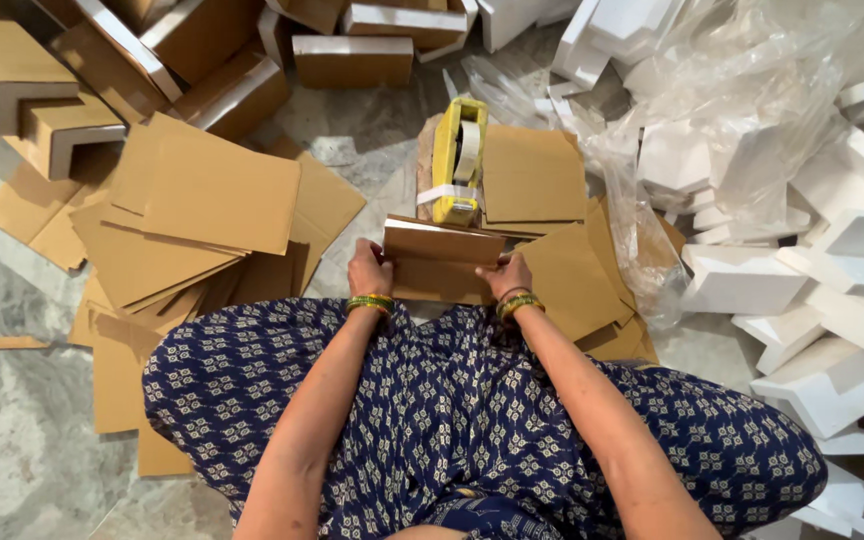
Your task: The person sits on the floor and assembles small rectangular boxes by inserting white foam inserts into brown cardboard shells. They use a handheld tape dispenser to secure the seams of the boxes. The person repeatedly picks up components, assembles them, and places the finished boxes aside.
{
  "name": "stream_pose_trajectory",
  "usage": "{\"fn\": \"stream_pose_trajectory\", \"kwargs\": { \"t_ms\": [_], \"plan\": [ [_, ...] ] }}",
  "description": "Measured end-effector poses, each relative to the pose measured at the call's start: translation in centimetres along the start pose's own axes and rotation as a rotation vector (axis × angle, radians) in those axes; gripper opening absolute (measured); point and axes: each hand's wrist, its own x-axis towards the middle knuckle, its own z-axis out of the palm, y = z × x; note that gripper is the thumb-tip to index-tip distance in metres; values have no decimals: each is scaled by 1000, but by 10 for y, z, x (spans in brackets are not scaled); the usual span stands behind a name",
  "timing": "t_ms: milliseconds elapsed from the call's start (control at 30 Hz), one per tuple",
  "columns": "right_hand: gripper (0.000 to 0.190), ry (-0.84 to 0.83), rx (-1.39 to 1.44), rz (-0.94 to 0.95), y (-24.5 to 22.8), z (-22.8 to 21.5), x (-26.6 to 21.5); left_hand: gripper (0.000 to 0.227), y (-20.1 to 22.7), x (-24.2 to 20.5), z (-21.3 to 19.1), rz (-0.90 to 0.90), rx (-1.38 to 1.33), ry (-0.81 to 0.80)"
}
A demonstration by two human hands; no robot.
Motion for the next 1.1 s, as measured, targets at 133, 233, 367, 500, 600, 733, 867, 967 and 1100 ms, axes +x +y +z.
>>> {"fn": "stream_pose_trajectory", "kwargs": {
  "t_ms": [133,233,367,500,600,733,867,967,1100],
  "plan": [
    [68,92,-100,-38,-25,-3,0,39,10,3,1,145,161,73],
    [79,173,-10,-199,-32,0,6,63,21,4,-7,103,96,74],
    [79,19,156,-231,-22,7,22,78,17,24,-2,316,-78,49],
    [76,-98,104,-122,-18,10,36,63,-7,51,11,471,-128,-79],
    [67,-115,73,-108,-14,10,36,48,-20,61,13,462,-142,-178],
    [60,-73,-3,-270,-16,9,31,38,-20,52,1,517,-71,-142],
    [60,-114,90,-309,-9,20,14,42,-38,36,-15,477,-68,-103],
    [68,-160,197,-268,-9,30,16,48,-44,29,-6,389,-63,-50],
    [69,-195,279,-359,-10,39,14,59,-37,17,-4,376,-113,-74]
  ]
}}
